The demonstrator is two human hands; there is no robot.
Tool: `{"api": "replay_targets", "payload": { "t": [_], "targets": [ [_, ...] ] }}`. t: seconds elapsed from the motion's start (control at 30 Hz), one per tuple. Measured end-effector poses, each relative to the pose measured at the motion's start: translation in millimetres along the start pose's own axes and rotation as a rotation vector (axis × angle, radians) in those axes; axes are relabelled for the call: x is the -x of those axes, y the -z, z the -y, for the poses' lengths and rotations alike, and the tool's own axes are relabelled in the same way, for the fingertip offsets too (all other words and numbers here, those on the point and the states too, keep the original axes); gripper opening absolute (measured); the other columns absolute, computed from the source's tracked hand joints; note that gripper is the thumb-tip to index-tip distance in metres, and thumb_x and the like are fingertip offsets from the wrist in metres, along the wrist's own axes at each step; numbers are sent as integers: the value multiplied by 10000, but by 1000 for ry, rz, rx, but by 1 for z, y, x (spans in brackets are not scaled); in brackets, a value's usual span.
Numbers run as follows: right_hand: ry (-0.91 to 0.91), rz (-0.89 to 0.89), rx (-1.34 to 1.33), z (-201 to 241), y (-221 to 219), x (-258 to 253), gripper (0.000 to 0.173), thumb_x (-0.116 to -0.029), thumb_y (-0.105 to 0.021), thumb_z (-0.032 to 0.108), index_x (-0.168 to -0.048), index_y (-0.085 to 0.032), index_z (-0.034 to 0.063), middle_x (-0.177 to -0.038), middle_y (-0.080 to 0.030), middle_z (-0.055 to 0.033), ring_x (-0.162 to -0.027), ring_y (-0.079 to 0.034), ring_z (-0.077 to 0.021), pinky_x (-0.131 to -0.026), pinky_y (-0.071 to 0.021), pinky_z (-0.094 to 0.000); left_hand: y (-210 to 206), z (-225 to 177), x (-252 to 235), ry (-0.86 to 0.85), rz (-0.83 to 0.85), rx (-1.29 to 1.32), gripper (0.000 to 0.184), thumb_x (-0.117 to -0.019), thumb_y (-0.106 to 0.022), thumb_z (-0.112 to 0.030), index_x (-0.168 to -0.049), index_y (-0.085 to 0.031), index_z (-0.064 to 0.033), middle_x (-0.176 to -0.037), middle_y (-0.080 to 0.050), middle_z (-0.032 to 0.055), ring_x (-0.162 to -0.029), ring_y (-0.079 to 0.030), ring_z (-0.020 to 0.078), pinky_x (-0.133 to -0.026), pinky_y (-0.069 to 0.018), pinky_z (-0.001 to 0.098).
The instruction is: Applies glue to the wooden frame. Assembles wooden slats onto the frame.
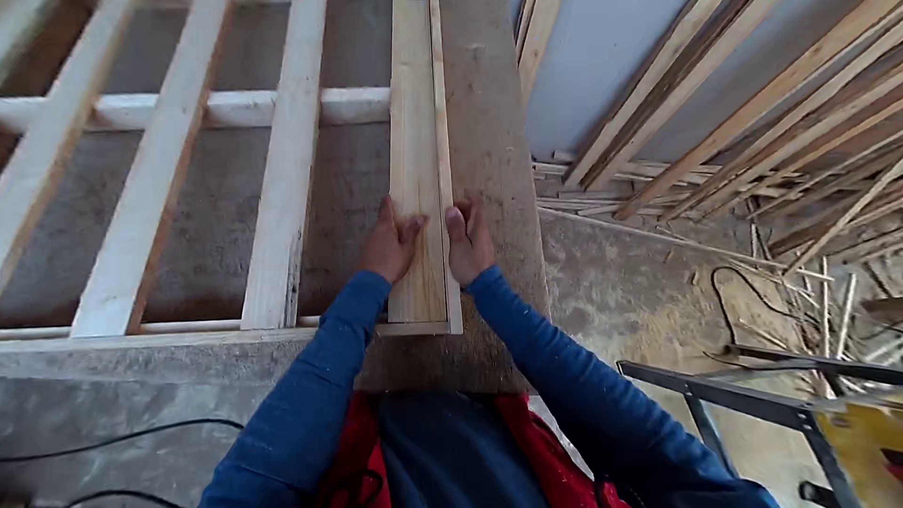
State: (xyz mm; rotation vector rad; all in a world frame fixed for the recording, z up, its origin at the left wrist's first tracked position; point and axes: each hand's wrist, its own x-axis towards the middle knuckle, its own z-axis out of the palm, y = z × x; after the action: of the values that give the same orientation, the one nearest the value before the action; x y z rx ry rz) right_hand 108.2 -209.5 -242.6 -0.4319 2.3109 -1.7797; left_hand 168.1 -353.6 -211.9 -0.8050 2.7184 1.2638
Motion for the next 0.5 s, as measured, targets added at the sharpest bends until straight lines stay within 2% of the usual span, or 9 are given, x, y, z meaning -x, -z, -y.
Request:
{"api": "replay_targets", "payload": {
  "t": [0.07,0.13,0.23,0.4,0.5],
  "targets": [
    [2,1,31,1,0,-2,610,-1090,-448,335,-1586,-264,32,-1386,-593,-168,-1230,-627,-233,-1054,-521,-442,-2,-5,3,22,-5,-54,840,-1053,-504,-507,-1639,-111,-52,-1277,-649,275,-1158,-665,423,-1015,-502,614],
    [18,2,58,0,-1,-3,608,-1089,-443,328,-1594,-256,45,-1372,-597,-160,-1206,-638,-232,-1028,-539,-445,-6,-6,6,29,-35,-119,790,-1070,-450,-511,-1626,-135,-46,-1165,-687,264,-1072,-695,425,-952,-536,609],
    [26,-8,85,1,-3,-6,592,-1088,-442,320,-1591,-272,58,-1362,-608,-147,-1205,-639,-230,-1033,-534,-439,-10,-6,7,33,-65,-148,736,-1088,-400,-490,-1623,-150,-50,-1165,-688,255,-1069,-696,423,-940,-541,606],
    [-15,-7,88,6,-2,-7,577,-1091,-444,327,-1595,-290,93,-1387,-599,-130,-1208,-640,-226,-1023,-538,-454,-11,-5,9,66,-114,-116,655,-1095,-371,-475,-1620,-211,-118,-1139,-708,215,-1045,-707,396,-908,-550,603],
    [-24,-16,102,8,-1,-4,561,-1092,-447,337,-1584,-316,102,-1399,-606,-126,-1204,-652,-218,-1027,-537,-445,-12,-7,7,66,-73,-127,665,-1101,-347,-456,-1619,-166,-81,-1155,-700,224,-1063,-701,400,-918,-549,601]
  ]
}}
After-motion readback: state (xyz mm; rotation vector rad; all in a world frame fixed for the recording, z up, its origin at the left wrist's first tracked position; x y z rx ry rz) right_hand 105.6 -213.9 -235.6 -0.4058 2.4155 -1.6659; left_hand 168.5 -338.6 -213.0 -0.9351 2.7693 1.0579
